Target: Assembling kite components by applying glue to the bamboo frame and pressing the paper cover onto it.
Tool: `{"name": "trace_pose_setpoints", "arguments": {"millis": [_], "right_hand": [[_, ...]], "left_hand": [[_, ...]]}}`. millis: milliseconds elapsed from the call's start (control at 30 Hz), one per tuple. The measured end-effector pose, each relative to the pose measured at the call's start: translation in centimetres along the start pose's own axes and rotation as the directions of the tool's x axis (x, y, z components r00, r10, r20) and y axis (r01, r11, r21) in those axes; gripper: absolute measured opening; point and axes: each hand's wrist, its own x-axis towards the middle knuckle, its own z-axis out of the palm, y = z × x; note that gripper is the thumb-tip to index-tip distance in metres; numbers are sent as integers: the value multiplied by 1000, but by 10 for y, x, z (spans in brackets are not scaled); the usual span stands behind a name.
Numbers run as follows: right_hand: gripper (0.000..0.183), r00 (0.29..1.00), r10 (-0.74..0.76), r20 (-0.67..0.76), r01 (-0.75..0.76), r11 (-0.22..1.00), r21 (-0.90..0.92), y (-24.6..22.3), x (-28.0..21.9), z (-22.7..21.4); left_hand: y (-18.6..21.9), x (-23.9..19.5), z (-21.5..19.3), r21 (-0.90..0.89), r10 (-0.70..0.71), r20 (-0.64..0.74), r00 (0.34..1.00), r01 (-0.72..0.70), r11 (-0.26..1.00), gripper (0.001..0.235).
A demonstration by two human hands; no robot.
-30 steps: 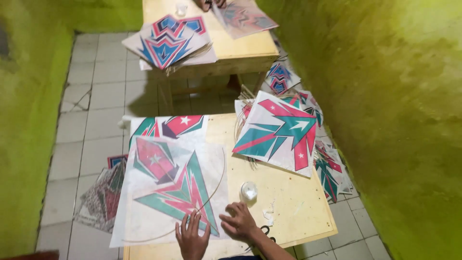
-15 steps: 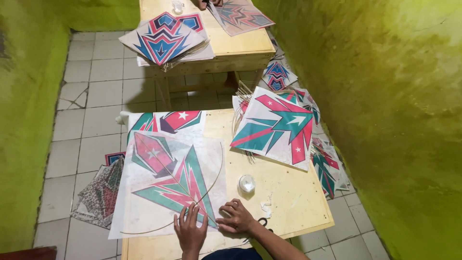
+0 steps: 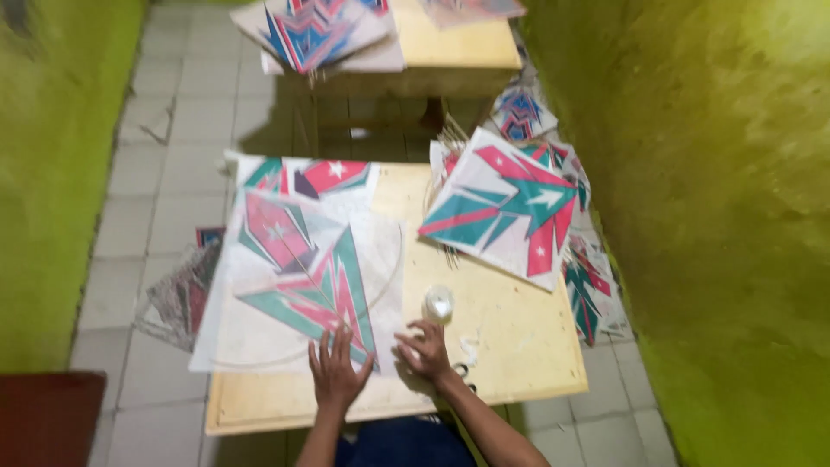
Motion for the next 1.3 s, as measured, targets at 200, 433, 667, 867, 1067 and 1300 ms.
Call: {"name": "trace_pose_setpoints", "arguments": {"millis": [200, 433, 667, 867, 1067, 1300], "right_hand": [[21, 954, 83, -288, -205, 882, -424, 32, -2, -47], [34, 771, 632, 78, -541, 715, -443, 63, 3, -92], [48, 802, 520, 295, -461, 852, -247, 70, 36, -104], [47, 769, 381, 513, -267, 921, -285, 70, 47, -89], [40, 655, 423, 626, -223, 900, -375, 69, 49, -79], [44, 640, 500, 583, -296, 861, -413, 72, 45, -74]], "left_hand": [[17, 5, -18, 43, 100, -70, 993, -97, 994, 67], [13, -17, 6, 92, 76, -47, 996, -72, 993, 60], [14, -6, 1, 113, 114, -59, 992, -107, 988, 50], [16, -5, 1, 116, 130, -51, 990, -123, 986, 50], [16, -4, 0, 114, 121, -66, 990, -113, 987, 48], [16, -5, 0, 85, 120, -53, 991, -115, 990, 48]]}}
